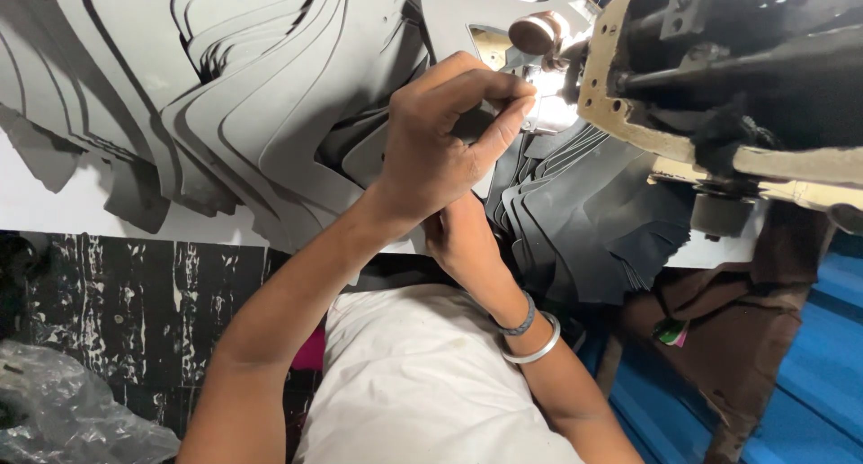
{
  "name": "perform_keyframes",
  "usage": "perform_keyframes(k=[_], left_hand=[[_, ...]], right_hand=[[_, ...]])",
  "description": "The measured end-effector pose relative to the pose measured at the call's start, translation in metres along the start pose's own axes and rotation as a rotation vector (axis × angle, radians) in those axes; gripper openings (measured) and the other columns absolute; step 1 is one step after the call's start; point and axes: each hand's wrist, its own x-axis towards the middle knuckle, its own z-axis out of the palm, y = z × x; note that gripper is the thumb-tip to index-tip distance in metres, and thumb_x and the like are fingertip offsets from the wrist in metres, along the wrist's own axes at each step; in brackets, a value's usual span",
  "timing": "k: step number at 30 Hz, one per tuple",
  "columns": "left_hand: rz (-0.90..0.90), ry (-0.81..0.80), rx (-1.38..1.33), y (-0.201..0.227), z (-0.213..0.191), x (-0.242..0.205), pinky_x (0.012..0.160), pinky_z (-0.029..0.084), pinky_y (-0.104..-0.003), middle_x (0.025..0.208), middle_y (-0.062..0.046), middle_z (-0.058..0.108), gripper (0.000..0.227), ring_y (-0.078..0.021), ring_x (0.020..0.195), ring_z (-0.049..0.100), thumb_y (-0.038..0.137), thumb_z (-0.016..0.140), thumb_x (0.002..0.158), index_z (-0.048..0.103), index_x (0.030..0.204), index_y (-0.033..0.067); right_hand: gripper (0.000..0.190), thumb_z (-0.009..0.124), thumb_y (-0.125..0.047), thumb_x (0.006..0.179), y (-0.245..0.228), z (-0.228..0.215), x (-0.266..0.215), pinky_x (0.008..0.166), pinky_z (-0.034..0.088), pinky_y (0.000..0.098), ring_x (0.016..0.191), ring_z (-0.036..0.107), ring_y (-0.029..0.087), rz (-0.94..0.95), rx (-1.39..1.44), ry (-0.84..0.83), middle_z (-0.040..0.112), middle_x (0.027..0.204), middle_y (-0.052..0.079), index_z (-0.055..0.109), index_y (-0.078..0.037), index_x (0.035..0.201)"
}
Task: Sewing gray shoe upper components using an industrial stitching machine.
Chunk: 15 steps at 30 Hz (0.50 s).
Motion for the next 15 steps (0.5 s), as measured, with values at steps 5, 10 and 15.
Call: perform_keyframes(k=[5, 10, 15], left_hand=[[-0.001, -0.017, 0.017, 0.001, -0.002, 0.0, 0.071, 0.06, -0.023, 0.099, -0.004, 0.071, 0.015, -0.0118, 0.085, 0.074, 0.0, 0.081, 0.097, 0.072, 0.109, 0.005], [-0.025, -0.029, -0.019, 0.0, -0.002, 0.001, 0.072, 0.061, -0.022, 0.099, -0.004, 0.071, 0.014, -0.0117, 0.088, 0.075, -0.001, 0.08, 0.098, 0.072, 0.108, 0.0041], [-0.032, -0.038, -0.014, 0.0, -0.002, 0.003, 0.074, 0.061, -0.023, 0.096, -0.003, 0.071, 0.013, -0.0104, 0.084, 0.074, 0.0, 0.08, 0.097, 0.072, 0.106, 0.0038]], right_hand=[[0.048, 0.057, 0.017, 0.081, -0.003, 0.003, -0.004, 0.083, 0.053, 0.0403, 0.095, 0.063, 0.038, -0.265, -0.04, 0.13, 0.062, 0.108, 0.02, 0.054, 0.002, 0.127], [0.052, 0.06, 0.017, 0.08, -0.028, -0.008, -0.012, 0.094, 0.051, 0.0437, 0.11, 0.061, 0.045, -0.33, -0.163, 0.158, 0.058, 0.122, 0.022, 0.054, 0.002, 0.13], [0.053, 0.07, 0.013, 0.078, -0.083, -0.041, -0.027, 0.089, 0.055, 0.0386, 0.112, 0.065, 0.038, -0.234, -0.123, 0.043, 0.062, 0.13, 0.022, 0.06, 0.001, 0.129]])
